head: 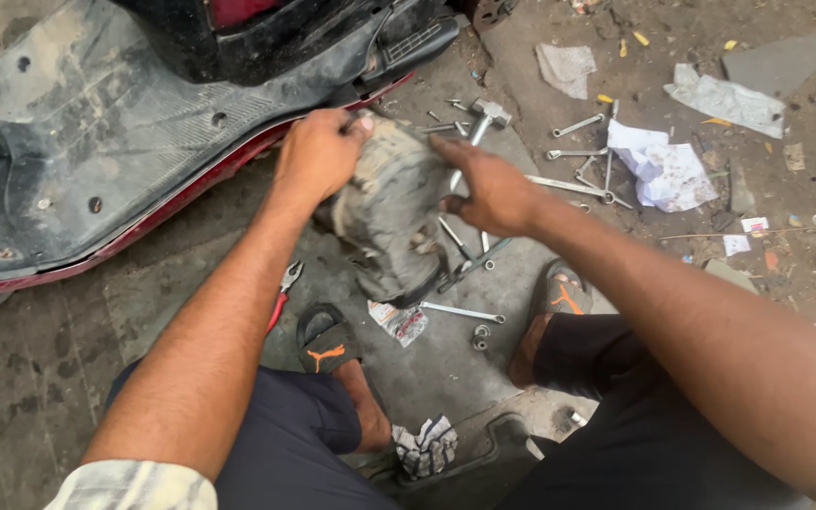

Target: Disassembling and inspecting a scooter engine component on the ground using various hand tools.

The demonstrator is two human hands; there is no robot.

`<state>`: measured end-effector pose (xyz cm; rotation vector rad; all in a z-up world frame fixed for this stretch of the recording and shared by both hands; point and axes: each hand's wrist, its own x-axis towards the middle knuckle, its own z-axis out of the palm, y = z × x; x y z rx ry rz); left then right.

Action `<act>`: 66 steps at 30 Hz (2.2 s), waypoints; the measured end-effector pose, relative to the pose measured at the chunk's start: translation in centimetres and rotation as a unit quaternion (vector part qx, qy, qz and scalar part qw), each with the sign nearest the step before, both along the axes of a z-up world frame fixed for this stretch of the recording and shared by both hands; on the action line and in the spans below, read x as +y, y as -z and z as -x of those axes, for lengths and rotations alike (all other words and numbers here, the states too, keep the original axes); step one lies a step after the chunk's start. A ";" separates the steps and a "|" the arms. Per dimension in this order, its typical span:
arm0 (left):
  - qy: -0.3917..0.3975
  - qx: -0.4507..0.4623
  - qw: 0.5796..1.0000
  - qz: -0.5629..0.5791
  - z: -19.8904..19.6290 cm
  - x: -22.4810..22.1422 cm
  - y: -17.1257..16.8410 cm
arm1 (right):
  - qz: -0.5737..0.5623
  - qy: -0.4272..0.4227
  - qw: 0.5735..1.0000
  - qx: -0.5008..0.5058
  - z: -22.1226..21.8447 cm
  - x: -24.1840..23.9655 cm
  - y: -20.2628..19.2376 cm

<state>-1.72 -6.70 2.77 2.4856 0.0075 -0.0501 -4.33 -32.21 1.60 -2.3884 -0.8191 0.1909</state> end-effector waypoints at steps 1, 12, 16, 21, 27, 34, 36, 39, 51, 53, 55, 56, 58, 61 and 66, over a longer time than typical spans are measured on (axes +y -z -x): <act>-0.007 -0.011 1.000 0.014 0.0 -0.3 0.1 | 0.022 0.012 1.000 0.008 -0.1 0.0 -0.5; -0.004 -0.059 0.997 0.044 -0.1 -2.5 -0.1 | 0.031 0.067 0.992 0.106 -0.9 -1.6 -2.2; -0.001 -0.021 1.000 -0.008 0.1 -2.6 -0.9 | 0.048 0.070 0.991 0.102 -0.6 -1.7 -2.5; 0.007 -0.019 1.000 0.008 -0.2 -2.3 0.0 | 0.064 0.068 0.991 0.097 -0.6 -1.5 -2.3; -0.003 -0.011 0.999 0.043 -0.7 -1.7 0.4 | 0.076 0.051 0.992 0.093 -0.5 -1.6 -1.8; 0.073 -0.055 0.994 0.067 -2.5 1.9 3.1 | 0.072 0.011 0.993 0.098 0.4 -1.1 -2.8; 0.080 -0.023 0.994 0.075 -2.7 2.8 3.5 | 0.077 0.008 0.992 0.104 0.7 -0.7 -3.1; 0.110 -0.006 0.985 0.134 -3.0 3.7 4.0 | 0.080 -0.005 0.992 0.098 0.7 -0.6 -3.0; 0.046 0.030 0.998 -0.018 -1.6 3.5 0.8 | 0.078 -0.041 0.992 0.091 1.3 0.9 -2.7; 0.022 0.000 0.999 -0.028 -1.3 3.4 0.8 | 0.083 -0.037 0.992 0.089 1.4 1.0 -2.7; 0.010 0.012 1.000 0.000 -1.1 3.2 0.7 | 0.099 -0.023 0.990 0.100 2.1 0.9 -1.9; -0.004 0.023 0.999 0.029 -0.9 3.1 0.6 | 0.116 -0.010 0.987 0.110 2.5 0.7 -1.5; -0.028 0.022 0.999 0.039 -1.0 3.1 0.6 | 0.171 -0.004 0.979 0.113 2.8 0.3 2.8; -0.076 0.041 0.994 0.062 -0.9 3.1 0.3 | 0.233 0.004 0.961 0.148 4.4 0.4 8.8; -0.099 0.044 0.986 0.126 -1.8 3.9 1.6 | 0.088 0.080 0.977 0.179 10.1 2.0 16.2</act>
